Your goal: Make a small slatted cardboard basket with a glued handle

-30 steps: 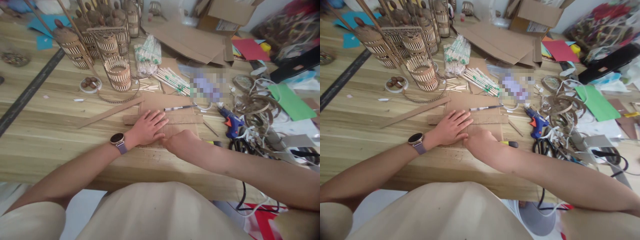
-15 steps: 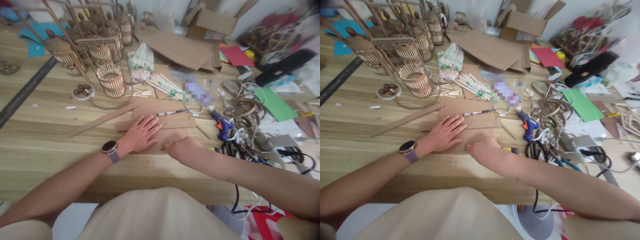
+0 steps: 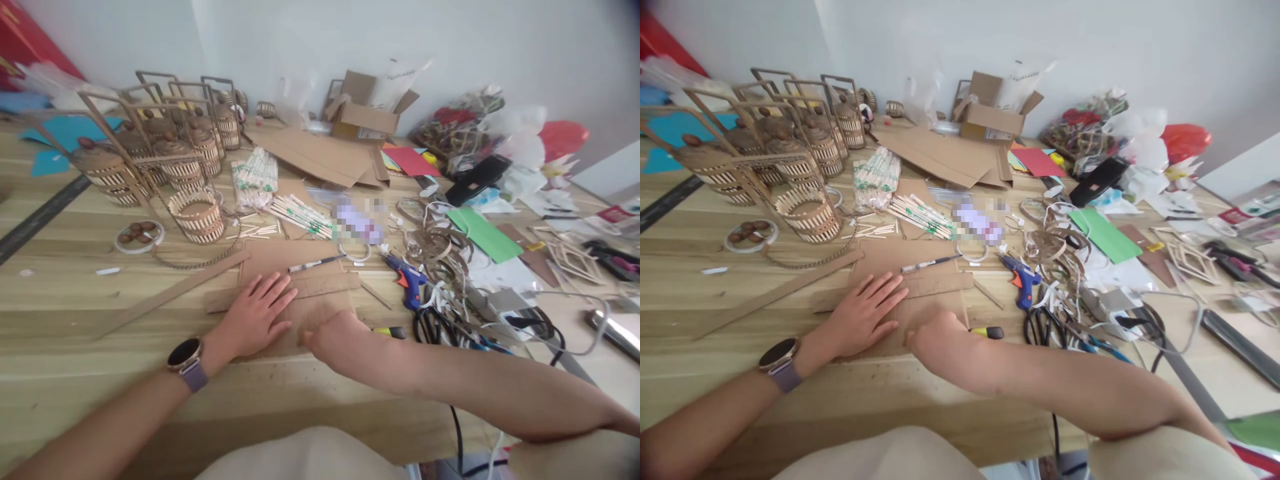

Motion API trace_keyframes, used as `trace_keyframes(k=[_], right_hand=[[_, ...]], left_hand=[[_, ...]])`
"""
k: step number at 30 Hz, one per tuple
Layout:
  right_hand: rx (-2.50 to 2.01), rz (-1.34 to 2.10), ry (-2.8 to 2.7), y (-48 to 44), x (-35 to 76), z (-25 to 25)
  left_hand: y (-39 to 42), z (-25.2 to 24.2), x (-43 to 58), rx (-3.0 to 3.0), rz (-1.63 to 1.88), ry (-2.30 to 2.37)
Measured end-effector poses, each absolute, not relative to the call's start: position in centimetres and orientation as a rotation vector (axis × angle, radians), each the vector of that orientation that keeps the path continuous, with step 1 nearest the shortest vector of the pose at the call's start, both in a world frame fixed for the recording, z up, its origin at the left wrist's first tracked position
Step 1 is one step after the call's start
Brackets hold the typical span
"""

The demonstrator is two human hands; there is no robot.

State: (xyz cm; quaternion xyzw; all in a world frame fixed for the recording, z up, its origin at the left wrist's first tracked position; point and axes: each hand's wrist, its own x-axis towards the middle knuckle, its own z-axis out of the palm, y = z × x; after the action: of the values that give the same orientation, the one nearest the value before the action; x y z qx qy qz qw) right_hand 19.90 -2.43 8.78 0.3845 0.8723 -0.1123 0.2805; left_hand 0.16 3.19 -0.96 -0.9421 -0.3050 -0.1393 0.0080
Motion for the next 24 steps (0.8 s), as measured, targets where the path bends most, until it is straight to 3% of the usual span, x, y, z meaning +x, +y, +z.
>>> trace_keyframes(k=[12,24], right_hand=[[0.968,-0.21,2.413,-2.7,20.6,7.0],[0.948,-0.255,2.333,-2.4,20.4,8.5]], left_hand=[[3.2,-0.9,0.1,-2.941,-0.408,-0.955],[3.1,-0.7,0.1,-2.978,-0.393,-0.968]])
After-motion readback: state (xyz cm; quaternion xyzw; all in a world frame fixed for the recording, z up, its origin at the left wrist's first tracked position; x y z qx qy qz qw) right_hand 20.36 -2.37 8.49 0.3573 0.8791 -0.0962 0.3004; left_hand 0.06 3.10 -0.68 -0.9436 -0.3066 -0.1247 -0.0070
